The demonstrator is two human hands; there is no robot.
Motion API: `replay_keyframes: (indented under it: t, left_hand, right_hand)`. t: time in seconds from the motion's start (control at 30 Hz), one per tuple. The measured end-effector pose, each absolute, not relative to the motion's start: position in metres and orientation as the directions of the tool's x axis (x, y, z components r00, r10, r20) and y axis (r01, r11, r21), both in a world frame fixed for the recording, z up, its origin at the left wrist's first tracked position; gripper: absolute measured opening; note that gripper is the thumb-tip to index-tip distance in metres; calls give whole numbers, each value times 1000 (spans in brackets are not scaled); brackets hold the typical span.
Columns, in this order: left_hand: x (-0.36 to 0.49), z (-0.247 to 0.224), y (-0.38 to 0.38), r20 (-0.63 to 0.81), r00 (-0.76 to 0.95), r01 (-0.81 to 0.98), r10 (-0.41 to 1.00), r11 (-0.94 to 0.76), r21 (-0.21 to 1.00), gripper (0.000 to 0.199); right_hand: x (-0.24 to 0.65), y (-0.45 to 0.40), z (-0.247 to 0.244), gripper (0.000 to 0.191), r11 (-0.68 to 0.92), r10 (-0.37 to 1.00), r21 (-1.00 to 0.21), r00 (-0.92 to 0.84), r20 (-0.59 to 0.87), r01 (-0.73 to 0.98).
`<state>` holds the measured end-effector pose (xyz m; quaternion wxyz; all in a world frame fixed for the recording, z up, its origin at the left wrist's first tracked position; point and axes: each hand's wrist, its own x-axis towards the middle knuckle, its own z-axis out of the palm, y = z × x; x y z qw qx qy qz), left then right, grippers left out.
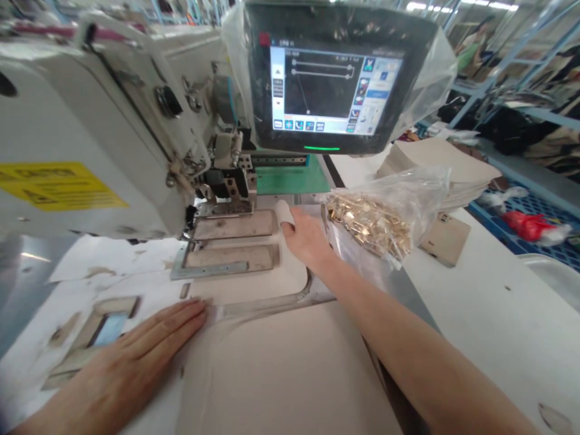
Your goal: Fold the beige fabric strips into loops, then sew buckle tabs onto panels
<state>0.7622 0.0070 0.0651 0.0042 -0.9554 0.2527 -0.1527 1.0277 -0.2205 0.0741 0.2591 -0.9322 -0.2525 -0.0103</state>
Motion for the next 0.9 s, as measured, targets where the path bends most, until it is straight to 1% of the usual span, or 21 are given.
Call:
replay_keyframes:
  t: [0.03,0.13,0.17,0.2,0.23,0.3,0.33,0.4,0.5,0.6,0.73,0.9]
  left_hand:
    - [764,64,6,285,830,-470,-479,-877,-101,82]
    - [772,61,6,251,834,-472,-491,-871,-134,82]
    - [774,61,7,253,830,-477,-497,-868,-140,81]
    - [776,61,8,263,822,-482,-505,-863,-151,81]
    - [777,62,10,278,810,-488,-516,-857,-167,80]
    - [778,64,12,311,773,-514,-552,-834,-203,78]
    - [778,64,12,317,759,-526,-569,-823,-215,76]
    - [777,64,11,316,751,-533,-580,-815,-229,74]
    - [774,63,7,310,785,-487,-537,-843,-228,71]
    - [770,63,2,316,787,-483,-530,-848,-219,62]
    - [765,65,-2,326,777,-469,-538,-841,-270,46]
    - [766,69,-6,322,789,-441,-524,-847,-297,41]
  right_hand:
    - [1027,-222,75,22,-722,468,-489,866,177,490]
    - [1017,-238,83,61,-649,460,-530,836,298,546]
    - [1010,-246,88,69,-628,473,-533,822,318,568]
    - [1000,-256,93,71,-612,505,-527,804,313,589]
    - [989,-266,98,66,-598,557,-514,780,285,615]
    - [964,-284,106,52,-563,697,-479,698,162,673]
    - [953,-292,107,49,-542,757,-456,646,100,706]
    - [936,-303,107,50,-526,816,-399,578,12,751]
    - [925,-307,99,60,-517,842,-334,538,-34,788]
    - [923,-306,94,66,-507,852,-295,522,-32,810]
    - [921,-304,93,68,-493,863,-239,505,-13,836]
    - [919,-304,94,70,-489,869,-209,493,-33,847]
